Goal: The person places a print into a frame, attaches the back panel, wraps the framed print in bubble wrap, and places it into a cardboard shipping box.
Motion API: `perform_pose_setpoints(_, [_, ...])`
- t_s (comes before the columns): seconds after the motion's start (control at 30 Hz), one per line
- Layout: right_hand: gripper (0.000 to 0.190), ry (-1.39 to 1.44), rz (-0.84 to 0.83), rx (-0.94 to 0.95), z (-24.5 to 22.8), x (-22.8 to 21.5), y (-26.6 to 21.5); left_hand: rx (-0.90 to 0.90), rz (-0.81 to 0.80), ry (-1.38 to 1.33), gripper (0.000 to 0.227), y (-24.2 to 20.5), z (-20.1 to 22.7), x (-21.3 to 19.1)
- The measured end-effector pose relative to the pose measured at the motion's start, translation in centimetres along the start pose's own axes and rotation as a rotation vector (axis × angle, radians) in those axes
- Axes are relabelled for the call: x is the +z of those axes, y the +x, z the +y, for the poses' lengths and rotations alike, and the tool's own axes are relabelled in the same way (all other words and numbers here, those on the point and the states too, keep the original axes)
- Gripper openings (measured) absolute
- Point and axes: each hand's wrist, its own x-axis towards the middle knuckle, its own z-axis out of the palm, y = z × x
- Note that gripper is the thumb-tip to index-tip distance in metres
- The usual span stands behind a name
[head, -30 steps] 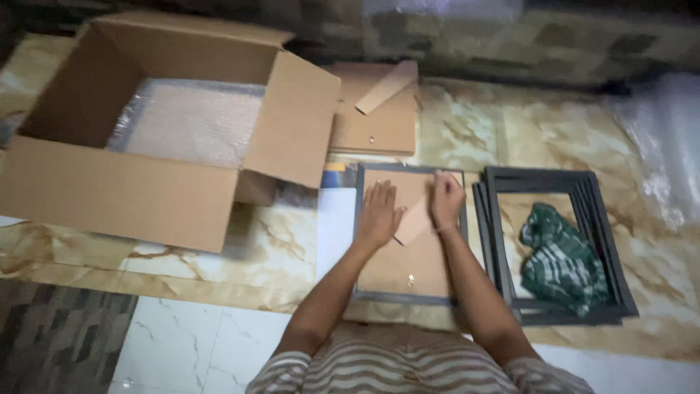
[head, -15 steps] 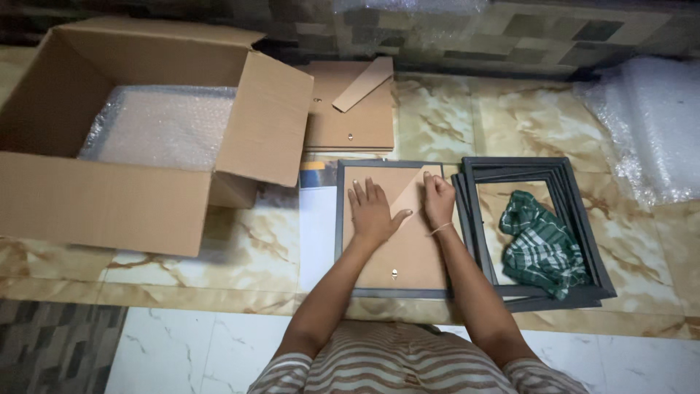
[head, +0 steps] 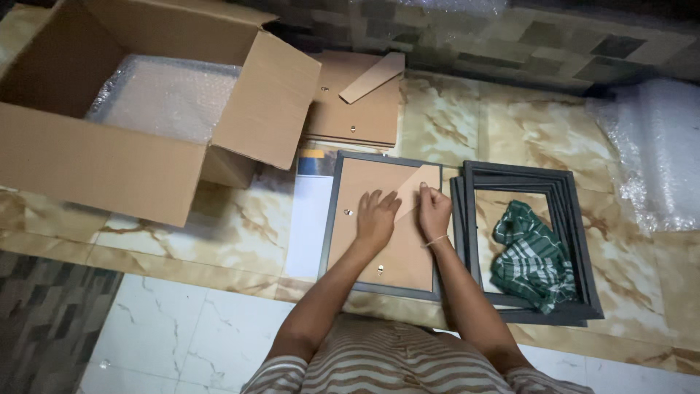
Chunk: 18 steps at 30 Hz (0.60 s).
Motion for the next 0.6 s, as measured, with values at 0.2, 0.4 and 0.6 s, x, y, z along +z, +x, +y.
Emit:
perform_pose_setpoints(0.2, [0.043, 0.017, 0.011, 0.006, -2.7, -0.5, -1.3, -0.117, 0.001, 0.023, 0.048, -0.8, 3.6, -2.5])
perform_pose_setpoints(0.4, [0.041, 0.109, 0.122, 0.001, 0.0, 0.0, -3.1, -0.123, -0.005, -0.027, 0.054, -1.8, 5.0, -3.8])
perform_pose_setpoints(0.6, [0.043, 0.003, 0.055, -0.009, 0.8, -0.6, -5.7, -0.077, 0.168, -0.085, 0.034, -2.2, 4.1, -2.3])
